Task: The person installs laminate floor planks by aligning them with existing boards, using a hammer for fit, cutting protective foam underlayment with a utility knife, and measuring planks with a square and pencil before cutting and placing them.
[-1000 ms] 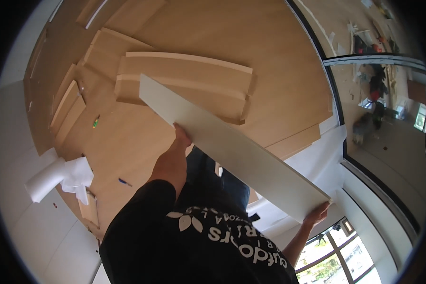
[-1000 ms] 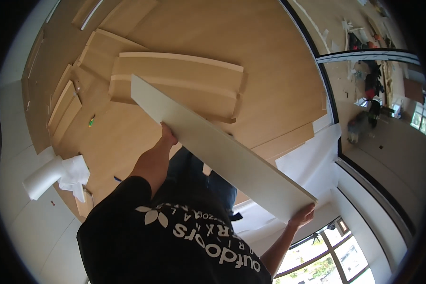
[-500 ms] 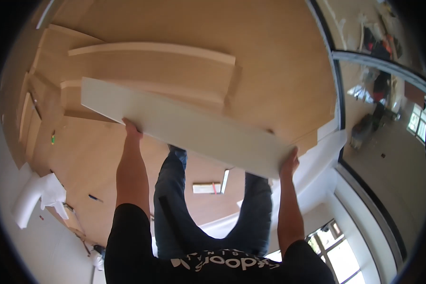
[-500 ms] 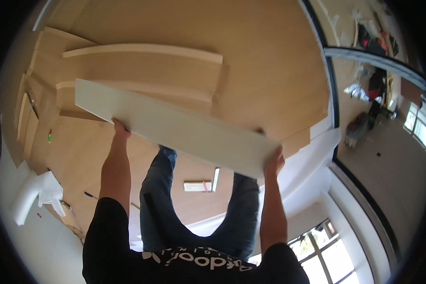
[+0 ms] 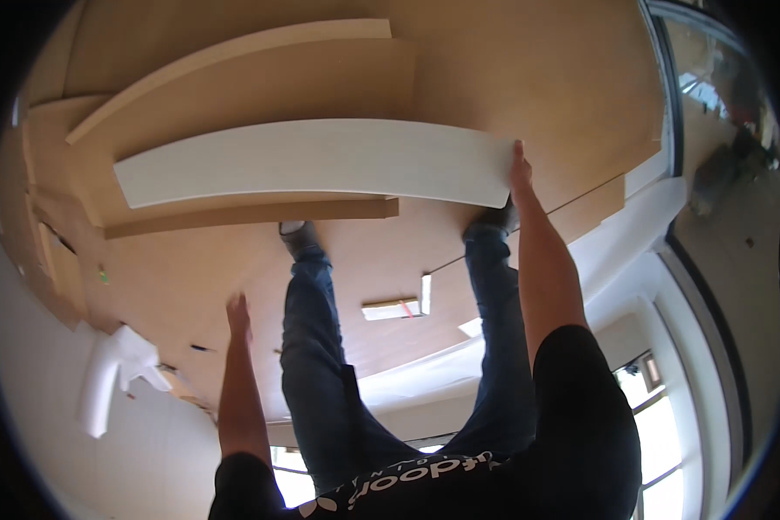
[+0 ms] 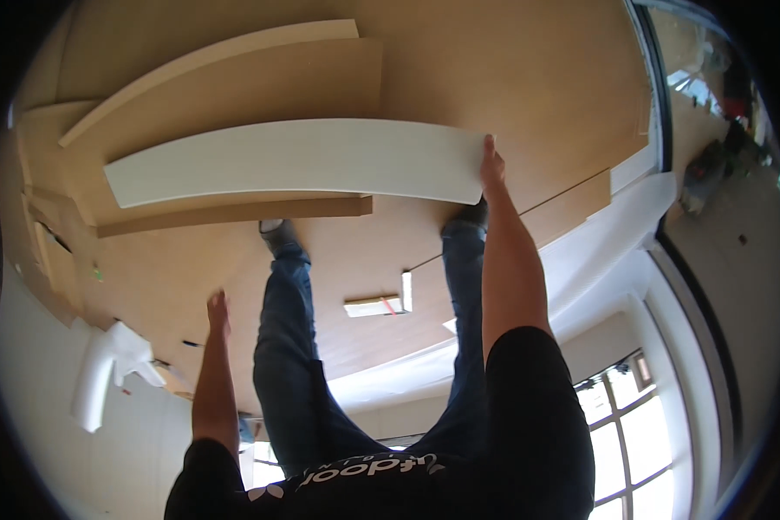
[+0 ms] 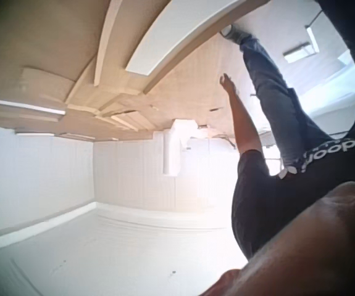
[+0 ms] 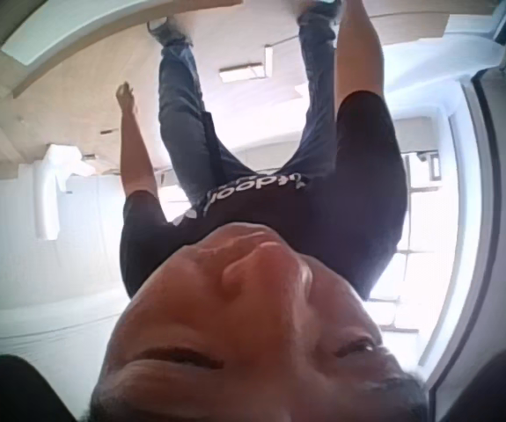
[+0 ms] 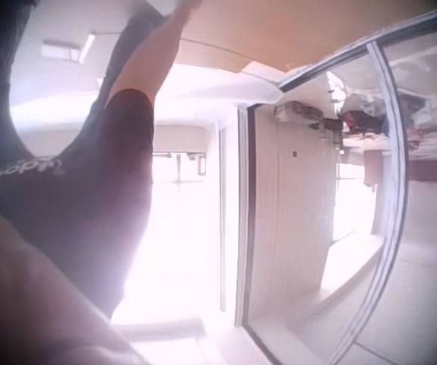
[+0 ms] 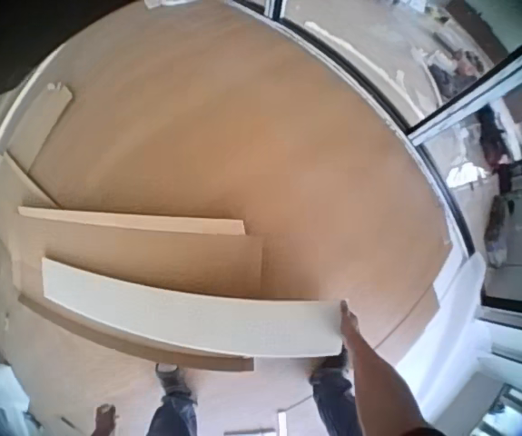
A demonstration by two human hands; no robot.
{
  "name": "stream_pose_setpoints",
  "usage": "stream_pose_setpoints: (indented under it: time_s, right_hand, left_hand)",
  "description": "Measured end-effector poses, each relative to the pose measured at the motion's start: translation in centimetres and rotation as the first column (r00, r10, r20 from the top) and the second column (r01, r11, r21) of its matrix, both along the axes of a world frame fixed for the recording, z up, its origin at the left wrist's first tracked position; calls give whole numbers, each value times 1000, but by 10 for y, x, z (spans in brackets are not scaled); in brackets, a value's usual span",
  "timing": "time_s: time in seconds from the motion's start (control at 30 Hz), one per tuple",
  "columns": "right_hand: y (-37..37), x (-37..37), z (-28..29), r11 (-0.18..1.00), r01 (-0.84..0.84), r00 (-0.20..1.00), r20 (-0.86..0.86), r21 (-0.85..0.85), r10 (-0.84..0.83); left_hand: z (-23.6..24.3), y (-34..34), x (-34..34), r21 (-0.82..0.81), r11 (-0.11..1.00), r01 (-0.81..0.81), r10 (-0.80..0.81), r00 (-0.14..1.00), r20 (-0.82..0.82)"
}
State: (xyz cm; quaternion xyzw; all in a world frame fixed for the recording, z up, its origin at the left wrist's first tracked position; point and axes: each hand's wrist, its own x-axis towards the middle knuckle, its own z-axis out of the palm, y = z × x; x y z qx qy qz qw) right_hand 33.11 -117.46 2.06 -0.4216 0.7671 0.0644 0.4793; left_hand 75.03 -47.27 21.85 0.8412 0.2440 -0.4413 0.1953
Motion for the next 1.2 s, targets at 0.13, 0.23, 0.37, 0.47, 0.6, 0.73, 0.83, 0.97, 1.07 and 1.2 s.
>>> stream_pose_setpoints:
  time_s: [0.13,0.23,0.37,0.47,0.6,0.73,0.83,0.97,1.07,1.2]
  right_hand:
    - [-65,-61,-14,991,-134,991,15,19,134]
    - [-7,-25,32,963,-166,977,-166,-212,132]
    - [6,-103,138,851,-377,925,-98,-366,368]
    - [62,-148,260,845,-401,897,39,-354,441]
    - [84,-196,451,839,-476,776,323,-263,542]
    - [54,-234,614,827,-562,681,577,19,450]
    - [10,-249,692,781,-625,643,568,2,513]
    - [-20,-257,713,874,-478,785,402,-92,472]
    - [-56,-256,721,906,-419,837,364,-53,409]
    - [-117,-259,737,983,-170,935,329,77,136]
  left_hand:
    - [143,15,-46,157,988,-10,23,997,-78]
    - [291,20,-58,294,955,26,-53,995,83]
    - [323,-67,-96,184,974,130,-133,991,5]
    - [353,-169,-142,-87,844,529,-533,846,-17]
    - [433,-350,-235,-122,533,838,-844,536,-4]
    - [510,-526,-270,-191,8,982,-996,24,85]
    - [559,-678,-290,-193,-305,933,-951,-286,118]
    - [583,-806,-318,-219,-619,755,-732,-451,511]
    - [585,-891,-350,-254,-722,644,-651,-507,564]
    - [550,-1005,-365,-386,-822,420,-570,-596,566]
